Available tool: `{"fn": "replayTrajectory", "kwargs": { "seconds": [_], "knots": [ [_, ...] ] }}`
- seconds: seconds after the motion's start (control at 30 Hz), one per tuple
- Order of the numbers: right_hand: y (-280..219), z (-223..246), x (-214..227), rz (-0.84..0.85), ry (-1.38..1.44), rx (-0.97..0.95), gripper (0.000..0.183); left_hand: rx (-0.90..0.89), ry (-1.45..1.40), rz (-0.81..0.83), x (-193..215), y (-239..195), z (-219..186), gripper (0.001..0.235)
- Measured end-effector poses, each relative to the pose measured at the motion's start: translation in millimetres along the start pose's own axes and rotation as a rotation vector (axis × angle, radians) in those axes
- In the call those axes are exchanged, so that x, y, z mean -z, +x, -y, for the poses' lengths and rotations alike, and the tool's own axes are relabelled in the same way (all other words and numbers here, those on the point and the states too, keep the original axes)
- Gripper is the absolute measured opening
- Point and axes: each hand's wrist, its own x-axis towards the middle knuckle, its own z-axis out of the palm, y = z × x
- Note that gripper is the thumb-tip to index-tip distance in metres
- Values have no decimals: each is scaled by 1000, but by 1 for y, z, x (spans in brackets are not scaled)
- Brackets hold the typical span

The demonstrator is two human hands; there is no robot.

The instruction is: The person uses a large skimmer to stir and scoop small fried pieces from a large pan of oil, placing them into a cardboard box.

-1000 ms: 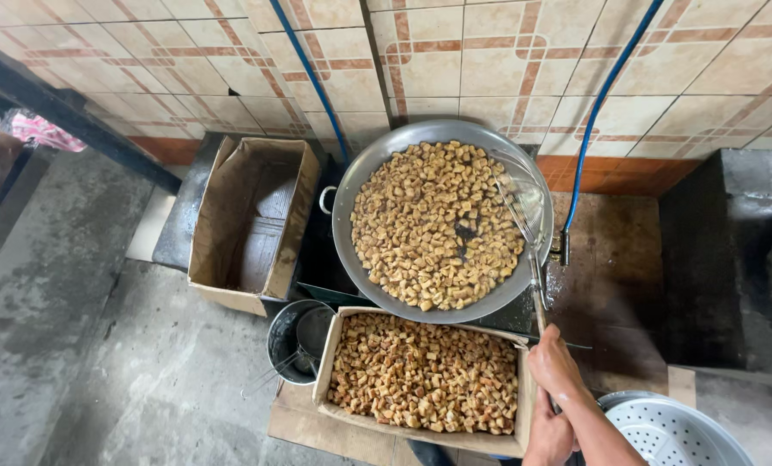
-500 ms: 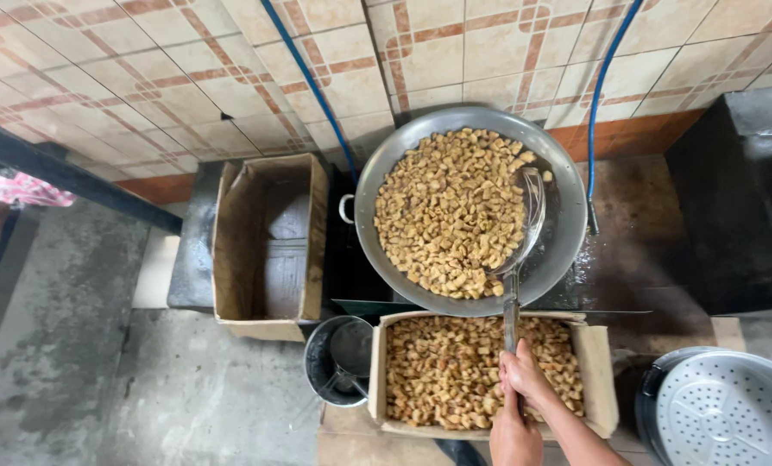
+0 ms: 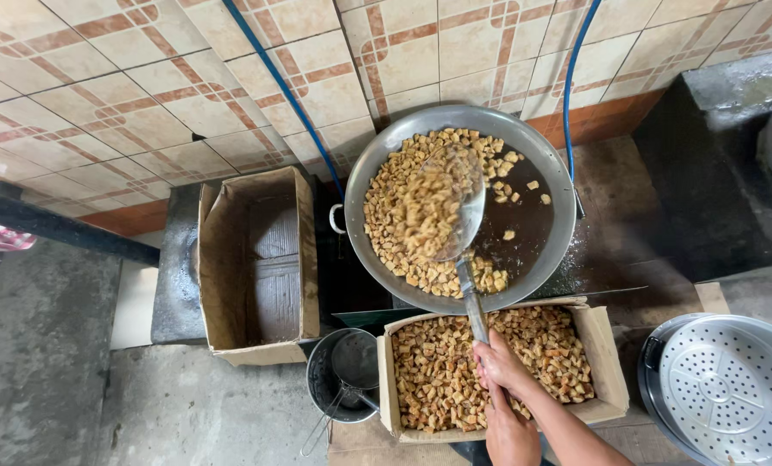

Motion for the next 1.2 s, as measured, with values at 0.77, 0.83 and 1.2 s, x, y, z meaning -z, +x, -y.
{"fn": "replayTrajectory", "kwargs": {
  "seconds": [0.77,0.83,1.2],
  "knots": [
    [5,-55,77,-447,-701,119,30,-188,-911,256,-69,-12,1,69],
    [-3,-58,79,-533,-696,159,32,-199,-944,299,-69,-15,3,64],
    [47,-111,-27,-766,-621,-14,34,-381,-464,330,30,36,108,74]
  ]
}}
